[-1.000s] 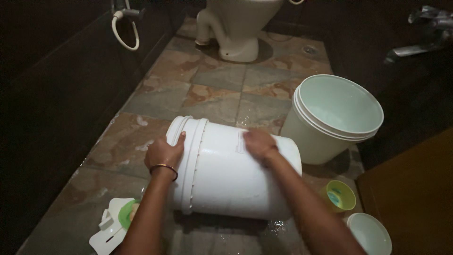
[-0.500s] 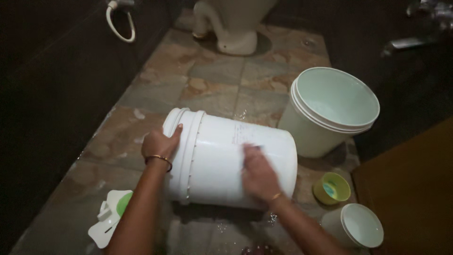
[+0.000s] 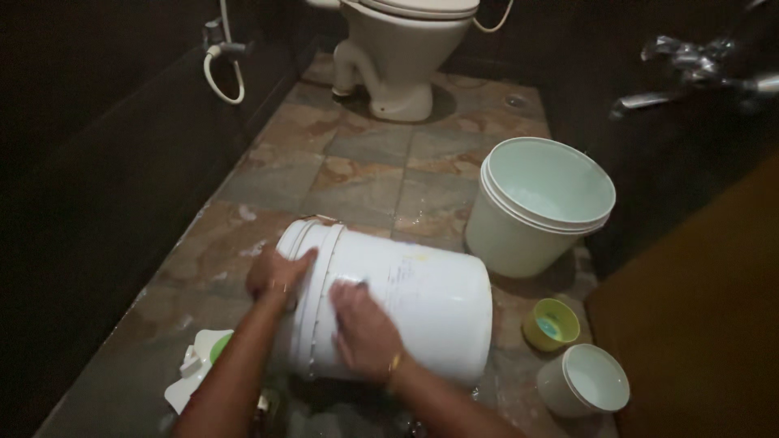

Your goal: The person washes a small white plastic cup and a large white bucket in a bathroom. They use a small yellow cup to scoop water from a larger bucket to rinse the cup, then scrub the large bucket with a sponge and water.

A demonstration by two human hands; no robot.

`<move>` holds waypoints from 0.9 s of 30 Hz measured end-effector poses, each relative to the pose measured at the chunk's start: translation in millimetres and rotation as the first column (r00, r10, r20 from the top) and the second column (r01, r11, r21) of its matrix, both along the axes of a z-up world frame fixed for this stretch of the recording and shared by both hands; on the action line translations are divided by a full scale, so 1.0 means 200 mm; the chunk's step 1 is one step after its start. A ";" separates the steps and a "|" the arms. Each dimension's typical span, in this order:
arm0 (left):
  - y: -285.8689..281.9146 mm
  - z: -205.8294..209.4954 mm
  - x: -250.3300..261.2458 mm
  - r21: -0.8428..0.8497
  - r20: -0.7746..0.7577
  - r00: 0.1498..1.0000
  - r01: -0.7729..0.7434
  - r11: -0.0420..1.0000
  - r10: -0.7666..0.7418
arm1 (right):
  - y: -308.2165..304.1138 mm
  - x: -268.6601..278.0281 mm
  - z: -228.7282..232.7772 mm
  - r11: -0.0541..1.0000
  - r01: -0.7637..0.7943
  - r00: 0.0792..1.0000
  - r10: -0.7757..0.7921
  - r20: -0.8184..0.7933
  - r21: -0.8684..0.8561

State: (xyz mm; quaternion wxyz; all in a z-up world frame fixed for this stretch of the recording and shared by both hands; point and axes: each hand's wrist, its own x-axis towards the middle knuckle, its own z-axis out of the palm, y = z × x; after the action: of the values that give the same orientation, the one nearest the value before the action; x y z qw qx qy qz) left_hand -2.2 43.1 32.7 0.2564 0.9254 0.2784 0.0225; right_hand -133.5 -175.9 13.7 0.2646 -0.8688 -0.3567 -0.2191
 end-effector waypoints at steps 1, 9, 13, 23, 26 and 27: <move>-0.02 0.06 0.10 -0.010 -0.048 0.998 0.029 1.000 -0.030 | 0.00 -0.08 -0.03 0.993 -0.084 0.996 0.086 0.018 -0.086; -0.10 0.13 0.17 -0.056 0.034 0.999 -0.006 0.998 0.008 | -0.74 -0.07 -0.19 0.914 0.370 0.929 -0.365 0.062 -0.164; -0.13 0.02 -0.06 -0.086 0.328 0.945 0.020 0.996 0.009 | -0.92 0.34 0.04 0.794 0.600 0.782 -0.608 -0.135 -0.100; -0.17 0.23 0.30 -0.085 -0.013 0.998 -0.069 0.994 0.068 | -0.01 0.36 0.00 0.965 0.183 0.983 -0.183 0.017 -0.186; -0.19 0.23 0.29 -0.047 0.084 0.995 -0.052 0.998 0.056 | -0.15 0.18 -0.16 0.942 0.047 0.994 -0.011 0.111 -0.331; -0.18 0.23 0.28 -0.044 0.092 0.995 -0.041 0.998 0.045 | -0.24 0.16 -0.19 0.916 0.039 0.989 0.022 0.147 -0.398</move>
State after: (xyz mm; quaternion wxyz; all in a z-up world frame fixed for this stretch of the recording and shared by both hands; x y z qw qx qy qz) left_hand 53.5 7.2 79.1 0.2876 0.9115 0.2866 0.0651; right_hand -102.1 -224.0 -24.8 0.0531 -0.8874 -0.4086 -0.2069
